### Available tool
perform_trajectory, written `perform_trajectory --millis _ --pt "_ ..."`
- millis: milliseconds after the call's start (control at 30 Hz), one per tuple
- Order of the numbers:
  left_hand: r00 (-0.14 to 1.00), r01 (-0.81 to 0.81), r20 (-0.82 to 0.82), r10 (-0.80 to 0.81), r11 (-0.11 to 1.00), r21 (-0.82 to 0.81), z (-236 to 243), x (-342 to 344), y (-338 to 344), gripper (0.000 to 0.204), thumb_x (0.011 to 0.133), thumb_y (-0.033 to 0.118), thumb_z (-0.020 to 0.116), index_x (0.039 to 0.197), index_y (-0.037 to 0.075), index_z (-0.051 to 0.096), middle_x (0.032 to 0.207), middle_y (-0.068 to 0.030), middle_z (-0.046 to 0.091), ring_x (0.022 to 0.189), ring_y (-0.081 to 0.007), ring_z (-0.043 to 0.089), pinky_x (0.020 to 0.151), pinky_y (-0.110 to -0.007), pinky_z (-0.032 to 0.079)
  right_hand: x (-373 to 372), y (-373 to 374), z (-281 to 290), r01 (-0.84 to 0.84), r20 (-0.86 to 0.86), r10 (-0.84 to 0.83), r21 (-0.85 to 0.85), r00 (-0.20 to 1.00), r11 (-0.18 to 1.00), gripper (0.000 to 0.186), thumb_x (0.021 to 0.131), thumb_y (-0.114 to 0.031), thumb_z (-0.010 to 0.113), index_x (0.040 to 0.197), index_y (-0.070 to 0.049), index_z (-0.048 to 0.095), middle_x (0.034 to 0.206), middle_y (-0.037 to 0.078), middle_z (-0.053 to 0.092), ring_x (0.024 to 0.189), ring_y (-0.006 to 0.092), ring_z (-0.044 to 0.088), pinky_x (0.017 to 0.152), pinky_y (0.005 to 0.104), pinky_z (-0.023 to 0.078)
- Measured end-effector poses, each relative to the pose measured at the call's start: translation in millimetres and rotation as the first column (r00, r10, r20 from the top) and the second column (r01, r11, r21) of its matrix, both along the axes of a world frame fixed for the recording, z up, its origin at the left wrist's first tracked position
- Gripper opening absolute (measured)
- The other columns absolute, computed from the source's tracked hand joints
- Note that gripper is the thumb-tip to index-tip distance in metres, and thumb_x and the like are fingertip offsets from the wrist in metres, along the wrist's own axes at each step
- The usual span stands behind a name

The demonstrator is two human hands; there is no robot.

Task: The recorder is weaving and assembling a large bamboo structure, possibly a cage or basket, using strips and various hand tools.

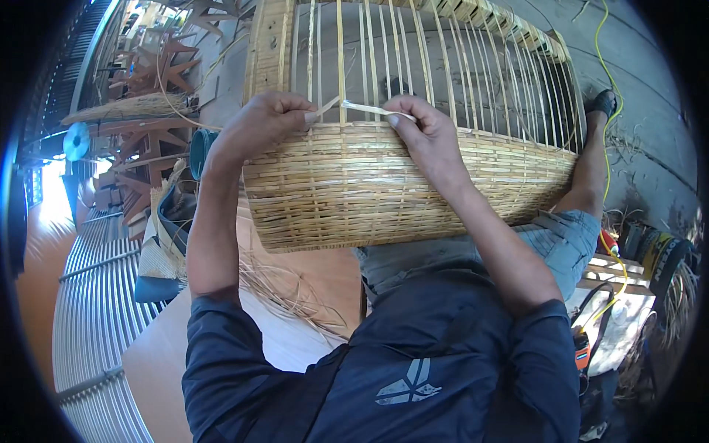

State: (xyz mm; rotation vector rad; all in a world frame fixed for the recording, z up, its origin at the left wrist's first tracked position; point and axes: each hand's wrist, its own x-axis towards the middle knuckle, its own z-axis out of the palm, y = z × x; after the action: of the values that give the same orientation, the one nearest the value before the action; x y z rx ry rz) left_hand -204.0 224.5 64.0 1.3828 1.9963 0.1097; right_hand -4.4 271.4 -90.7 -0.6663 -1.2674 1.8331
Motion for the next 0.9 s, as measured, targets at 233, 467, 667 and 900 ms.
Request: perform_trajectory --millis 233,467,667,900 --pt "1.0 -0.005 0.009 0.005 1.0 0.005 0.8 0.7 1.2 0.028 0.081 0.02 0.06 0.094 -0.005 0.064 0.065 -0.0064 0.06 0.062 -0.01 0.052 0.06 -0.028 0.044 -18.6 -2.6 -3.7 0.005 0.052 -0.01 0.107 0.999 0.994 0.013 0.085 -0.007 0.058 0.096 -0.002 0.062 0.085 0.003 0.06 0.077 0.0104 0.054 0.071 0.0244 0.045" --pt "0.994 0.095 0.06 -0.094 0.995 -0.025 1.9 -4.9 3.6 0.025 0.082 0.018 0.06 0.096 -0.003 0.064 0.067 -0.0044 0.06 0.062 -0.0084 0.05 0.058 -0.027 0.043 -27.5 -2.2 -1.1 0.026 0.046 -0.032 0.128 0.998 0.991 0.013 0.085 -0.007 0.058 0.096 -0.002 0.062 0.079 0.003 0.06 0.07 0.009 0.054 0.065 0.0238 0.045" --pt "0.991 0.105 0.097 -0.094 0.988 -0.113 5.5 -7.2 4.0 0.02 0.085 0.012 0.056 0.1 0.0 0.062 0.067 0.0018 0.056 0.056 -0.004 0.047 0.052 -0.021 0.04 -29.7 -4.8 1.5 0.013 0.03 -0.016 0.102 0.999 0.995 0.012 0.085 -0.006 0.057 0.095 -0.002 0.063 0.079 0.004 0.061 0.07 0.0091 0.056 0.065 0.0232 0.046" --pt "0.983 0.104 0.162 -0.089 0.991 -0.082 5.0 -9.7 3.8 0.021 0.086 0.011 0.057 0.104 0.003 0.052 0.064 0.004 0.049 0.052 -0.0038 0.043 0.048 -0.019 0.037 -32.5 -8.0 4.6 0.007 0.101 -0.025 0.171 0.995 0.985 0.013 0.087 -0.008 0.058 0.098 -0.002 0.063 0.085 0.002 0.061 0.077 0.0084 0.055 0.07 0.0217 0.045"
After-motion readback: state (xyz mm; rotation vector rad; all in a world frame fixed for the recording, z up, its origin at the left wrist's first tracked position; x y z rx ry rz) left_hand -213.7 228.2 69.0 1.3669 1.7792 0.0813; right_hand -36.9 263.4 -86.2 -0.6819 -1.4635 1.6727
